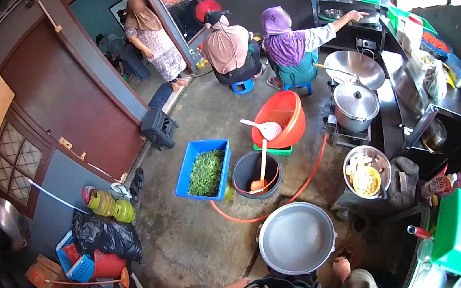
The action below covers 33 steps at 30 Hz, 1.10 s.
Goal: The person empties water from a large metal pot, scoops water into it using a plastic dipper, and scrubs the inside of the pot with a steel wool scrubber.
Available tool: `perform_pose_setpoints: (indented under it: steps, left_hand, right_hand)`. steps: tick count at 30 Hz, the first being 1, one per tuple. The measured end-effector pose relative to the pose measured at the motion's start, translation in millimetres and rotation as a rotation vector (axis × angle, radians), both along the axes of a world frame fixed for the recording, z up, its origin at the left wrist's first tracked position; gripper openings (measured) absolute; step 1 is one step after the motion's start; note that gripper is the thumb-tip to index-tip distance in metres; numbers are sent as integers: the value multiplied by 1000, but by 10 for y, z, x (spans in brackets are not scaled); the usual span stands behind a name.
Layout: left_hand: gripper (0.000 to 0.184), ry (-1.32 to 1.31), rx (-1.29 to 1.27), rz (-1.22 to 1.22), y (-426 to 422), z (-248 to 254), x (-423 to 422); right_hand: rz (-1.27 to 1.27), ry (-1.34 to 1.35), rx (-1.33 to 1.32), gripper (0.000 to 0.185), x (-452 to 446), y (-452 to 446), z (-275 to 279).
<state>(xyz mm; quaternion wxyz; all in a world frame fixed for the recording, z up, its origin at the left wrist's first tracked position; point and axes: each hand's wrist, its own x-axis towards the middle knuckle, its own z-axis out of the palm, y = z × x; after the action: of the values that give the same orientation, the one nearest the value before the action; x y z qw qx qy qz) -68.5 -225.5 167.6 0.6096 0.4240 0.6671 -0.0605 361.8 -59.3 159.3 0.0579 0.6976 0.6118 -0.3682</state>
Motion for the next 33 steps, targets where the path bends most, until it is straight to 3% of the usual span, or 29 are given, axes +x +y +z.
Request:
perform_pose_setpoints:
  steps: [4,8,13,16,18,20,21,23,24,26,27,28,29,30,33]
  left_hand:
    - [73,-93,142,28,-61,-172,-14]
    - [73,34,279,51,-35,-129,155]
    - [76,64,230,129,60,-100,206]
    - [75,-63,217,288,4,-33,48]
    - [71,-17,178,215,-10,-119,-12]
    - [70,63,144,206,-25,20,-72]
    - [66,208,153,213,-61,141,-62]
    - [60,200,142,251,-119,297,-108]
    - [57,195,134,270,-155,331,-131]
    - [51,184,156,256,-222,296,-201]
    - [49,178,166,249,-254,256,-212]
    - [46,157,177,276,-276,207,-219]
    - [44,137,187,304,-303,150,-228]
    - [42,117,196,332,-323,123,-231]
    - [38,127,169,410,-303,277,-167]
  right_hand:
    - [-40,78,97,28,-41,106,262]
    - [-20,36,29,30,-136,170,450]
    - [50,28,-10,33,-247,185,633]
    - [204,26,-88,34,-275,306,544]
    - [520,4,2,33,-288,513,390]
    - [489,76,-5,34,-447,805,704]
    - [520,252,164,32,-436,934,895]
    - [259,539,-14,33,-546,1340,1397]
    - [126,609,-75,36,-666,1452,2034]
    - [98,733,110,34,-649,1762,2648]
    - [-25,851,69,31,-547,2056,2751]
    - [176,640,379,29,-309,2446,2675]
    - [180,563,622,28,-327,2554,3082]
    - [81,702,635,31,-314,2644,3436]
    - [-59,632,758,38,-59,3103,4078]
